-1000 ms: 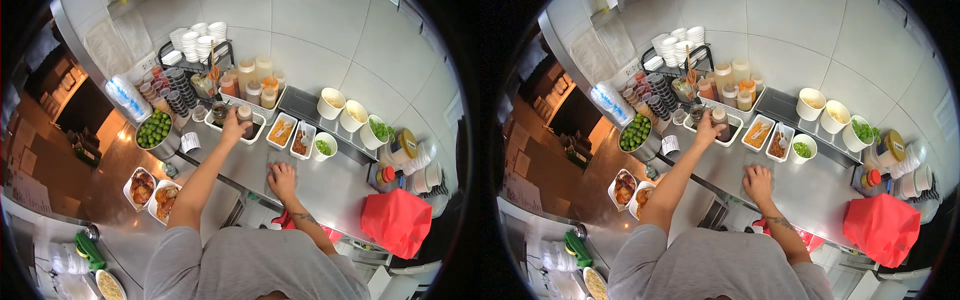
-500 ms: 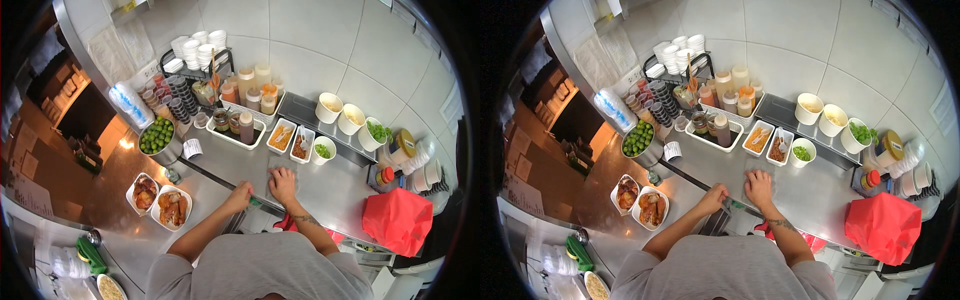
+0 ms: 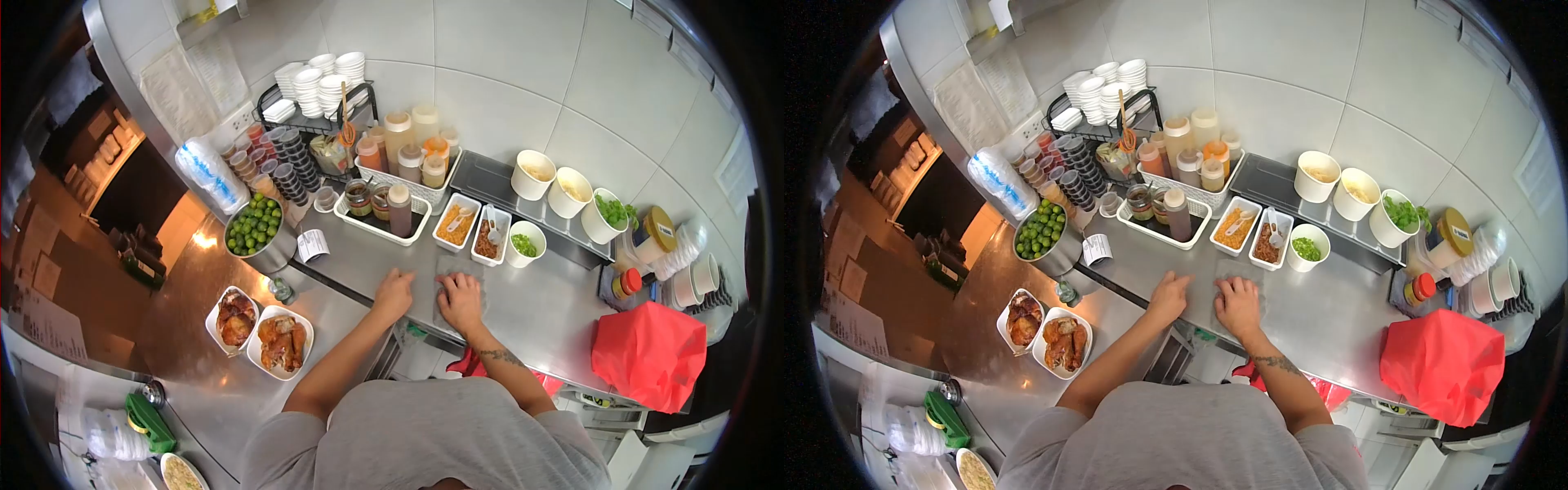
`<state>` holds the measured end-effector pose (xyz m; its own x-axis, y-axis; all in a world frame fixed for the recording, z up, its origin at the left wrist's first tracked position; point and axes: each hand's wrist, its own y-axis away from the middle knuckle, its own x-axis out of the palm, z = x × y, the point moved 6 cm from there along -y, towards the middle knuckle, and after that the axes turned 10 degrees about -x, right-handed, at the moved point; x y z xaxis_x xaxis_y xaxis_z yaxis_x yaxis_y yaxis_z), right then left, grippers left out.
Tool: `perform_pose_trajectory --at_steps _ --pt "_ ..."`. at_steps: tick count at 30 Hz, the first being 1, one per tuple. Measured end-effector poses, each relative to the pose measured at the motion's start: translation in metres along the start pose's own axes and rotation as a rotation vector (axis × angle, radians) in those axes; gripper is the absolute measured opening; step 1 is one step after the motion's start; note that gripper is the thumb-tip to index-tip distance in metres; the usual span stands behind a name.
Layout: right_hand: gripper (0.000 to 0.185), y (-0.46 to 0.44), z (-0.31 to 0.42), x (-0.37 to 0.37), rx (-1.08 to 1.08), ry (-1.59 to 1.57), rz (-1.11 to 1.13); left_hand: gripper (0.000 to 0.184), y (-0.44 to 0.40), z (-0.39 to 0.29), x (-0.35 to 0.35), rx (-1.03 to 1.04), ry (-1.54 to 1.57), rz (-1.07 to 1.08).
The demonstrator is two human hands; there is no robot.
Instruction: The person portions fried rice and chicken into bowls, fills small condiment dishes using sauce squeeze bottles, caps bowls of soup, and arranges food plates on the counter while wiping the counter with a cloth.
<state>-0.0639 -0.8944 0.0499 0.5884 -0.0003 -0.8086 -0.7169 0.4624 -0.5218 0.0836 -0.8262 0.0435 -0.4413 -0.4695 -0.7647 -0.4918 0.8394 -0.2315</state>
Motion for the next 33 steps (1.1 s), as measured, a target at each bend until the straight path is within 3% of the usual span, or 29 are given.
perform_pose_trajectory --at_steps 3,6,9,11,15,20,27,31,33 --pt "0.035 0.006 0.000 -0.003 0.007 0.046 0.009 0.041 -0.016 -0.009 0.012 0.026 -0.065 0.148" --pt "0.039 0.029 -0.008 -0.014 0.073 0.126 0.047 0.042 -0.026 -0.024 0.006 0.067 -0.161 0.198" --pt "0.038 0.052 -0.018 -0.029 0.187 0.199 0.086 0.033 -0.029 -0.034 -0.010 0.198 -0.180 0.030" --pt "0.035 0.062 -0.021 -0.034 0.230 0.234 0.072 0.014 -0.039 -0.039 -0.023 0.242 -0.121 -0.033" --pt "0.031 0.062 -0.019 -0.037 0.217 0.239 0.006 0.024 -0.058 -0.056 -0.090 0.135 -0.081 -0.211" --pt "0.029 0.062 -0.020 -0.032 0.224 0.229 0.031 0.028 -0.077 -0.064 -0.160 0.151 0.186 -0.554" --pt "0.020 0.055 -0.022 -0.032 0.241 0.257 0.034 0.026 -0.107 -0.051 -0.217 0.167 0.167 -0.760" --pt "0.019 0.051 -0.021 -0.036 0.234 0.261 -0.010 0.021 -0.139 -0.030 -0.244 0.018 0.060 -0.716" --pt "0.021 0.052 -0.024 -0.036 0.241 0.260 0.012 0.015 -0.153 -0.022 -0.248 0.074 0.140 -0.693"
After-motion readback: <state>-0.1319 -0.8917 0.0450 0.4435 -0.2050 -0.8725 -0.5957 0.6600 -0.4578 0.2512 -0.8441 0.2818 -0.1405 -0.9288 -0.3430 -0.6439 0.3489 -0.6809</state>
